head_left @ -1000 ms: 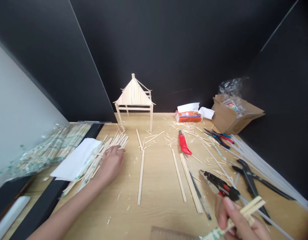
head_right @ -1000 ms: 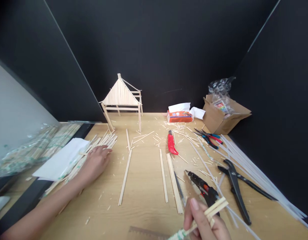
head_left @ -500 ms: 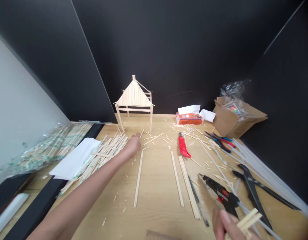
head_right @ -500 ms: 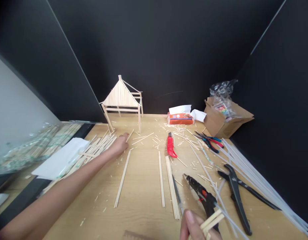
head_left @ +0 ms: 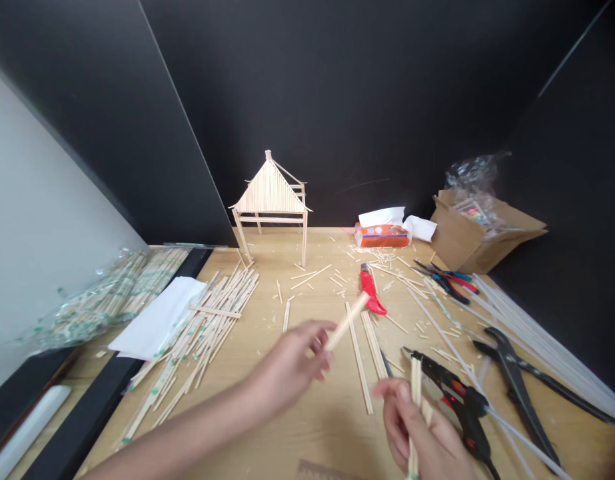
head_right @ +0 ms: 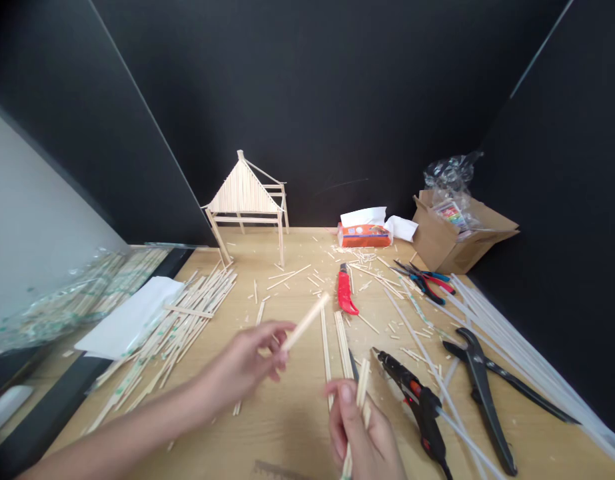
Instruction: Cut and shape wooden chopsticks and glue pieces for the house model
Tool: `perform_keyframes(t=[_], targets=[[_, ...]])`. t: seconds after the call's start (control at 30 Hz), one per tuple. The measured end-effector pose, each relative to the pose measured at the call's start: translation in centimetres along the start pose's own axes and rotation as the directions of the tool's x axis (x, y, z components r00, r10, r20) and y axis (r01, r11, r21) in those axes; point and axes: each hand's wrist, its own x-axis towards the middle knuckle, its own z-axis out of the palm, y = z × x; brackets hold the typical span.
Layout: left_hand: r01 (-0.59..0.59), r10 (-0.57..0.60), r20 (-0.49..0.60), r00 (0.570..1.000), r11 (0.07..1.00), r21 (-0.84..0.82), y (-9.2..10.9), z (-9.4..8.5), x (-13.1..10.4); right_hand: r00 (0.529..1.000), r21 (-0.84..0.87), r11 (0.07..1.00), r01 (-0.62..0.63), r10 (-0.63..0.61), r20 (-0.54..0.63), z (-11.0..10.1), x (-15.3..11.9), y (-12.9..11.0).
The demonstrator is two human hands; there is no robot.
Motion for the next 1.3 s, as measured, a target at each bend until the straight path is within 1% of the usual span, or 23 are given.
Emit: perform_keyframes(t=[0.07,0.1,0.17,0.23,0.3,0.33,0.37,0.43,0.5,0.57,0.63,0.7,0.77,0.87,1.03,1.1,1.2,1.3], targets=[[-0.126,0.126,0.108,0.986,0.992,-0.010,1.2,2.4,-1.9,0.999,0.023,0.999,0.043,-0.044,0.021,1.0,0.8,0.0],[-0.158,0.160,0.134,0.978,0.987,-0.022,1.6,3.2,-2.4,0.998,0.039,0.998,0.054,-0.056,0.041,1.4,1.2,0.1],[-0.181,0.184,0.169,0.968,0.983,-0.035,1.8,4.0,-2.6,0.996,0.098,0.993,0.060,-0.066,0.054,1.9,1.9,0.3],[-0.181,0.193,0.211,0.958,0.980,-0.078,1.4,4.0,-1.6,0.998,0.182,0.981,0.061,-0.067,0.023,2.1,2.4,0.4],[-0.208,0.224,0.231,0.947,0.974,-0.092,0.7,3.4,0.4,0.996,0.255,0.963,0.090,-0.080,-0.049,2.0,2.9,0.4],[-0.247,0.253,0.233,0.939,0.967,-0.056,0.2,3.0,1.7,0.991,0.284,0.951,0.120,-0.096,-0.097,1.8,3.0,0.3],[-0.282,0.267,0.174,0.948,0.957,0.068,-0.3,2.6,3.2,0.983,0.305,0.939,0.156,-0.116,-0.144,1.6,3.2,0.2],[-0.292,0.278,0.103,0.955,0.941,0.168,-1.5,1.5,6.4,0.967,0.323,0.922,0.212,-0.151,-0.204,1.3,3.4,0.0],[-0.311,0.305,0.064,0.950,0.912,0.269,-2.9,0.5,9.6,0.966,0.312,0.924,0.221,-0.163,-0.201,1.2,3.6,0.1],[-0.336,0.327,0.088,0.941,0.872,0.357,-4.5,-0.3,12.4,0.973,0.283,0.937,0.203,-0.159,-0.170,1.2,3.7,0.3],[-0.342,0.323,0.119,0.939,0.836,0.430,-6.1,-1.1,14.2,0.977,0.252,0.951,0.179,-0.142,-0.158,1.2,3.9,0.5],[-0.340,0.315,0.137,0.939,0.804,0.487,-7.5,-2.0,15.2,0.979,0.233,0.959,0.163,-0.128,-0.157,1.1,4.0,0.6],[-0.341,0.310,0.149,0.939,0.779,0.527,-8.7,-3.1,15.3,0.981,0.227,0.961,0.155,-0.124,-0.147,1.0,4.0,0.7],[-0.340,0.307,0.157,0.939,0.752,0.564,-10.0,-5.2,14.8,0.985,0.220,0.965,0.144,-0.119,-0.121,0.9,3.9,0.7],[-0.294,0.285,0.113,0.952,0.744,0.600,-11.4,-8.7,13.3,0.987,0.205,0.972,0.115,-0.088,-0.133,1.2,3.7,0.4],[-0.255,0.264,0.079,0.961,0.747,0.614,-12.1,-10.1,12.4,0.987,0.219,0.969,0.112,-0.083,-0.138,1.3,3.6,0.3],[-0.186,0.220,0.027,0.975,0.748,0.637,-13.0,-12.2,10.3,0.989,0.225,0.968,0.111,-0.084,-0.124,1.2,3.6,0.4],[-0.132,0.187,-0.013,0.982,0.737,0.663,-13.1,-14.2,8.1,0.994,0.225,0.970,0.095,-0.079,-0.081,1.0,3.6,0.6]])
